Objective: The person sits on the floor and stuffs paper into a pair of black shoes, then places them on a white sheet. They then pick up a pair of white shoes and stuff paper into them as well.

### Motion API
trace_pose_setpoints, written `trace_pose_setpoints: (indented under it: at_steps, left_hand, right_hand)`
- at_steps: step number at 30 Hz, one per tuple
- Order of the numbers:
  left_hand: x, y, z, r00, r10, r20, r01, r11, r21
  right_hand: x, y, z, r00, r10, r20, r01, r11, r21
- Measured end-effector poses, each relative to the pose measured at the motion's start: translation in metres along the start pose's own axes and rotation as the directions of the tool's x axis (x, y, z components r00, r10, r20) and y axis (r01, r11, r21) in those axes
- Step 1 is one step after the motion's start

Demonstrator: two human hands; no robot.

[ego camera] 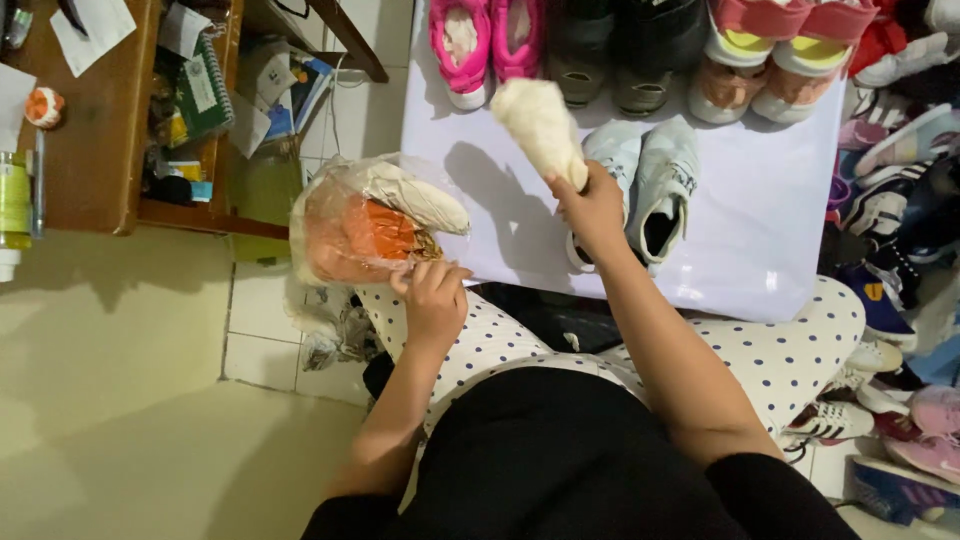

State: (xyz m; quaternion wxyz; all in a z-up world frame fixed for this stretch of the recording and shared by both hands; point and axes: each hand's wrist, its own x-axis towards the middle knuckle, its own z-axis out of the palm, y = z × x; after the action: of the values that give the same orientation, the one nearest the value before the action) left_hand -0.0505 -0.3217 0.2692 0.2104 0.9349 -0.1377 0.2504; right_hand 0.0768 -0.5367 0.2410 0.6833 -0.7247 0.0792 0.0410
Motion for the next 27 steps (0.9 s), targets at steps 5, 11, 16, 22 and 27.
trace_pose_setpoints:
  at_steps: [5, 11, 16, 22, 27]
  left_hand:
    - [-0.012, -0.015, 0.020, 0.999, 0.016, -0.027, -0.013, 0.993, 0.116]
    - [-0.026, -0.021, 0.032, 0.999, 0.035, -0.026, -0.029, 0.982, 0.184]
    - [-0.044, -0.032, 0.044, 0.995, 0.087, -0.050, -0.078, 0.982, 0.170]
    - [-0.081, -0.058, 0.075, 0.983, 0.094, -0.155, -0.060, 0.975, 0.214]
    - [-0.073, -0.047, 0.063, 0.981, 0.088, -0.171, -0.055, 0.980, 0.191]
  right_hand:
    - [-0.024, -0.057, 0.017, 0.971, -0.236, -0.026, 0.204, 0.887, -0.415]
    - [-0.039, -0.027, 0.072, 0.725, -0.587, 0.361, 0.659, 0.743, -0.116]
    - [-0.039, -0.037, 0.114, 0.683, -0.268, 0.680, 0.575, 0.772, -0.272]
    - [-0.059, -0.052, 0.141, 0.723, 0.141, 0.676, 0.341, 0.778, -0.527]
    - [-0.063, -0.045, 0.145, 0.743, 0.090, 0.663, 0.297, 0.843, -0.448]
